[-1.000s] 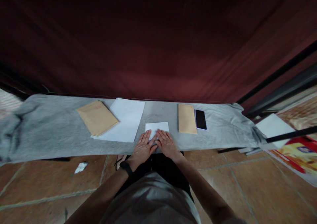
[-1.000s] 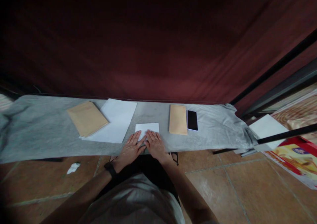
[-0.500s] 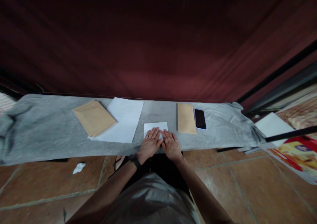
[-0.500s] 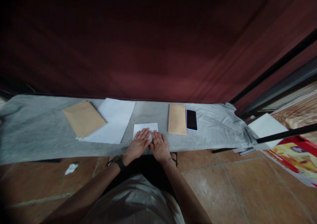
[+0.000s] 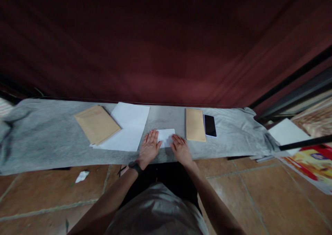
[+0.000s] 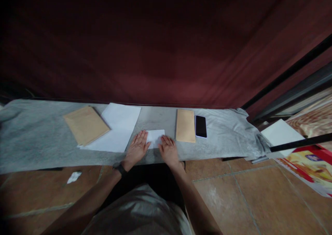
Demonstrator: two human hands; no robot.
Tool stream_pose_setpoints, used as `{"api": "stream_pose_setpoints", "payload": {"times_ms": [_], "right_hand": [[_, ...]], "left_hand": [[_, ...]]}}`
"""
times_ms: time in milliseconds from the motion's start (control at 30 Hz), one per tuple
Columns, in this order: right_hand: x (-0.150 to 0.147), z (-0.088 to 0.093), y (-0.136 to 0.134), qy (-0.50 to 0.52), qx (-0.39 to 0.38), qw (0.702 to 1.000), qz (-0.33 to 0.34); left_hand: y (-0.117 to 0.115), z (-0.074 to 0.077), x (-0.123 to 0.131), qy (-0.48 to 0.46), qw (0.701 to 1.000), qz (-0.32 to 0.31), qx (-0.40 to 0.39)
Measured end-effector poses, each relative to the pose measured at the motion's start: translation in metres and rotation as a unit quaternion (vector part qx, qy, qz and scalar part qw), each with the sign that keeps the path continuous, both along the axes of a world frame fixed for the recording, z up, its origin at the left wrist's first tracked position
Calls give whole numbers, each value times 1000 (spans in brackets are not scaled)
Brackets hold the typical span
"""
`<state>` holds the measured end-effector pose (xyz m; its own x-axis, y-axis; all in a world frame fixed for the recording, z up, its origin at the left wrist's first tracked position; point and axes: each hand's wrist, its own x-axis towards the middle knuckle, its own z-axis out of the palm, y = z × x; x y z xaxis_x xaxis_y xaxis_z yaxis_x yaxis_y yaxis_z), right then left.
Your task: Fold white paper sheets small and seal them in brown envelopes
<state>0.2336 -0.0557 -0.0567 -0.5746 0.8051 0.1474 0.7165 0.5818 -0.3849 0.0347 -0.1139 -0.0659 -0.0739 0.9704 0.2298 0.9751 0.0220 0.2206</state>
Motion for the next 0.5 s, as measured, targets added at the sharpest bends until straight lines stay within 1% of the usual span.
{"api": "stream_pose_setpoints", "payload": {"times_ms": [133,233,367,500], "right_hand": [[-15,10,40,0,-17,1000,-23],[-26,16,61,-30,-39,998,-28],[-35,20,76,-37,-87,994,-61],[-38,17,82,16,-116,990,-82]], "left_hand": [[-6,-4,1,6,998,43,34],[-7,-5,2,6,998,46,45],[-6,-5,1,-3,998,39,47],[-6,-3,1,-11,998,40,43]]}}
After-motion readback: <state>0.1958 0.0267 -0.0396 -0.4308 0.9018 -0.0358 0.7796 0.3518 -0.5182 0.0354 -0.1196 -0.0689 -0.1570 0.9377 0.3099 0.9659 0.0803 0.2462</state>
